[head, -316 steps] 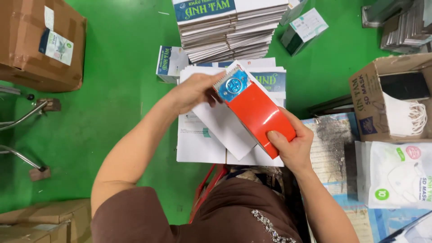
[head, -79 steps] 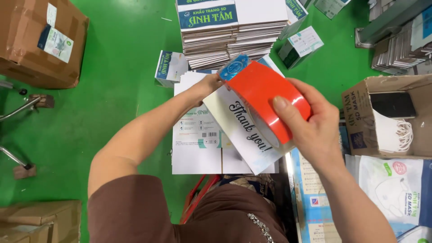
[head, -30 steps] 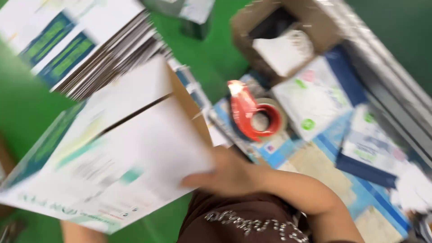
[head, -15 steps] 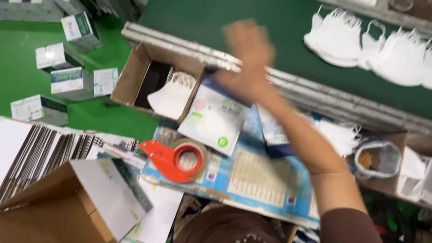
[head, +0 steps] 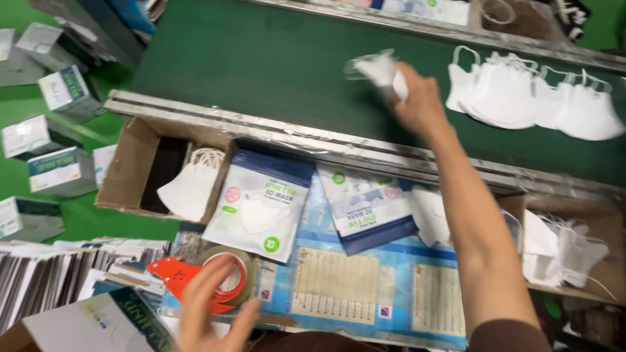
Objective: The recorder is seen folding boxes and packing face masks into them at a production line.
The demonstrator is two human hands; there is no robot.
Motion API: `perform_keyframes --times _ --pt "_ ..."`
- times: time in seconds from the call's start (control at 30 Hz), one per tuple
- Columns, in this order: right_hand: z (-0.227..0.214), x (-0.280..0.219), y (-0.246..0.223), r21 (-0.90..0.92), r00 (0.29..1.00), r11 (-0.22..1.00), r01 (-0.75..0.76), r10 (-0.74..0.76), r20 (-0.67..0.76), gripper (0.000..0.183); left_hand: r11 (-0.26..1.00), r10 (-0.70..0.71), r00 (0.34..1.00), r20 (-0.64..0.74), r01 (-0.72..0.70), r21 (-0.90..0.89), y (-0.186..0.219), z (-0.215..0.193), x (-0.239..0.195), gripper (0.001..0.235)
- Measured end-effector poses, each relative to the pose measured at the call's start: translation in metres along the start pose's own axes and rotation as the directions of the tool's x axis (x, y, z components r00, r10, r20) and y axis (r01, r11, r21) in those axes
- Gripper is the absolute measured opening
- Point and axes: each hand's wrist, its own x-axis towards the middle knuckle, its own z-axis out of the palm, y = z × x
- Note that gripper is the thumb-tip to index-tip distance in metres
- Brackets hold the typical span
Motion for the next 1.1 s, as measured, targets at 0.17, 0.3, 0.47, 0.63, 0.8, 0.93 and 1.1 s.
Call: perform_keyframes --times 0.17,0.3,0.47,0.63,0.8,0.93,1.1 --pt "-0.04 -0.21 -0.088 0.731 0.986 0.677 0.084 -0.162 0.036 0.06 0.569 -0.247 0.818 0.52 0.556 -0.606 0.052 0.111 0.068 0.075" --pt "-0.057 -0.307 -0.111 0.863 0.939 0.482 -0.151 -0.203 0.277 0.082 0.712 -0.089 0.757 0.647 0.503 -0.49 0.001 0.175 0.005 0.054" --pt "0.001 -0.359 -0.111 0.631 0.969 0.754 -0.184 0.031 0.245 0.092 0.783 -0.024 0.562 0.827 0.525 -0.334 0.01 0.177 -0.008 0.052" --pt "0.056 -0.426 -0.082 0.622 0.789 0.489 -0.612 0.318 0.525 0.054 0.723 0.088 0.528 0.845 0.549 -0.419 -0.024 0.17 -0.014 0.074" --pt "-0.043 -0.409 -0.124 0.699 0.805 0.402 -0.591 0.342 0.484 0.051 0.211 0.218 0.35 0.911 0.894 -0.394 -0.032 0.166 -0.041 0.083" --pt "-0.033 -0.385 -0.127 0.672 0.869 0.552 -0.494 0.323 0.374 0.054 0.614 0.205 0.379 0.903 0.669 -0.42 0.007 0.145 -0.002 0.073" --pt "0.019 -0.396 -0.111 0.529 0.959 0.804 -0.272 0.179 0.222 0.064 0.969 0.242 0.641 0.729 -0.129 -0.209 -0.015 0.196 -0.037 0.06"
